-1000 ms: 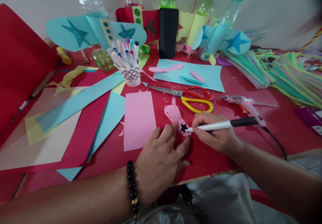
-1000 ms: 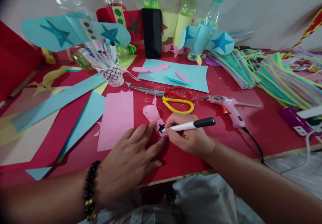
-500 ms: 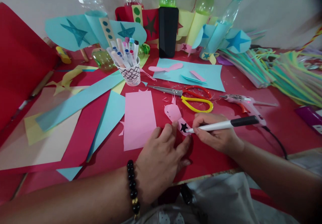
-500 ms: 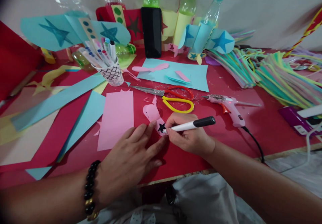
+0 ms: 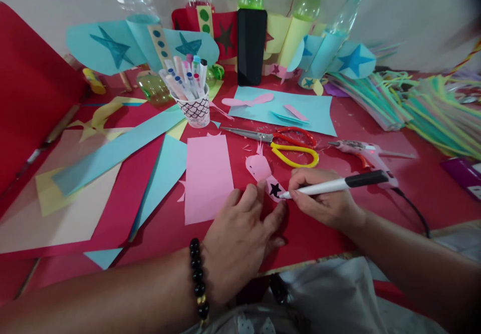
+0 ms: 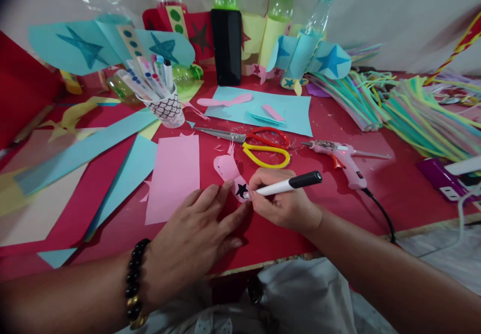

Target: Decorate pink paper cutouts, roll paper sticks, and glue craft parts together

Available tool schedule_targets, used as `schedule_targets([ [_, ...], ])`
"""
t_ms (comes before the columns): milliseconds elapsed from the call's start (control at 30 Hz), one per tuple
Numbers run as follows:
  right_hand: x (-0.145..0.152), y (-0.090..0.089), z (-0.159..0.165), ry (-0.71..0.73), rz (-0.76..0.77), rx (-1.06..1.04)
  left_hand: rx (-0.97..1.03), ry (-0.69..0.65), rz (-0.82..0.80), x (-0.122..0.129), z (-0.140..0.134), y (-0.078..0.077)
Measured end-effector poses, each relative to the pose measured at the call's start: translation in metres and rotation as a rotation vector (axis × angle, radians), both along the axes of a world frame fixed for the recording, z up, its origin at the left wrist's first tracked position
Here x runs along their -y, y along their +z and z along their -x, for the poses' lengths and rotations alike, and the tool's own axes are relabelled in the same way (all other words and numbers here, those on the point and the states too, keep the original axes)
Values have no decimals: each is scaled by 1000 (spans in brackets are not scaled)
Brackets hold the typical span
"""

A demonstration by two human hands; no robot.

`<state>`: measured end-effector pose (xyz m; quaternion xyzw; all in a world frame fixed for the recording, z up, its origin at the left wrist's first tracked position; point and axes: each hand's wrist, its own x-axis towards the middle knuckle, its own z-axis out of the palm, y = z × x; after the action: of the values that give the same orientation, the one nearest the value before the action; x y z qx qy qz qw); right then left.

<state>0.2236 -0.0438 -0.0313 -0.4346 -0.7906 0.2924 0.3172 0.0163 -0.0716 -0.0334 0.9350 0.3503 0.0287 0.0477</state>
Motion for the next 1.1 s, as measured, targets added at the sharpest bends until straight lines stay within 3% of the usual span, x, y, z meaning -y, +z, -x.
schedule_targets([
  [800,-3,1,-4,-126,-5,-62,7,6,-21,-1,0,1],
  [1100,-3,2,-3,-26,16,-62,8,18,-33,0,0,3],
])
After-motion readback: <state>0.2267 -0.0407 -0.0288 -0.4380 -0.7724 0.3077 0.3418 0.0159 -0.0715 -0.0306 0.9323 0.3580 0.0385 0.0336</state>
